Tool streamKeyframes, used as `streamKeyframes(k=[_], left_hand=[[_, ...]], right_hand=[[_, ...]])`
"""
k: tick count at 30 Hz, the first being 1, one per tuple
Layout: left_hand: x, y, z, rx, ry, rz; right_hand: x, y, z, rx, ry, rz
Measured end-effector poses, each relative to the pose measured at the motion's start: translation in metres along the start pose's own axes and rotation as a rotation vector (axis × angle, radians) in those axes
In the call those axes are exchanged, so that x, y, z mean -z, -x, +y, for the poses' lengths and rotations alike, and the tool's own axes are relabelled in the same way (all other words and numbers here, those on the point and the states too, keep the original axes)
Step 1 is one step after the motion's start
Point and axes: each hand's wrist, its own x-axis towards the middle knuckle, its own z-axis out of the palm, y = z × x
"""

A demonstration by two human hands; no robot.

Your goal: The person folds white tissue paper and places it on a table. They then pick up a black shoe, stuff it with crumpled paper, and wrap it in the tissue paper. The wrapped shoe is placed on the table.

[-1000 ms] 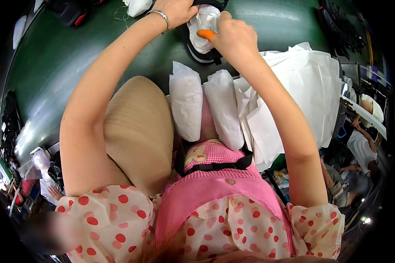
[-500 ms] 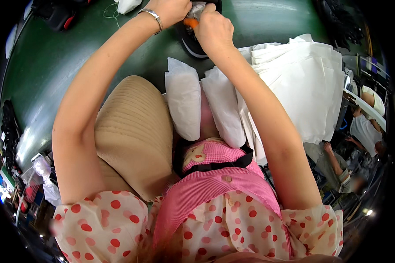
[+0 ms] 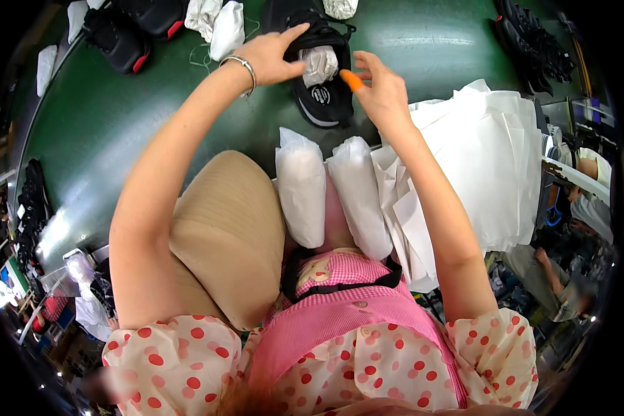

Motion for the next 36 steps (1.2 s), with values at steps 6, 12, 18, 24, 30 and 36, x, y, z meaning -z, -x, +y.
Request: streamKeyframes(k=[6,12,18,24,30,36], left_hand=[[0.0,-0.018,0.026,0.231,-0.005,-0.211],[-0.037,-0.016,0.025,0.338,-0.019,-0.033],[-0.046,-0.017,0.027,0.397,-0.037,0.038],[-0.046,-0.02,0.031,0.419,-0.047,0.039],[-0.039,-0.009,0.044,0.503,0.014,0.192],[-0.049,-0.023,0.032,0.606,-0.013,0.099]], right_hand=[[-0.018,-0.033,0.009,-0.086,0.061,-0.192],[-0.031,-0.044,0.014,-0.069,0.16,-0.158],[-0.05,-0.04,0.01,-0.104,0.249,-0.031],[-0.051,-0.039,0.012,-0.092,0.25,0.033],[-0.044,-0.037,0.015,-0.071,0.187,0.046],[-0.051,-0.036,0.016,-0.079,0.137,0.039]])
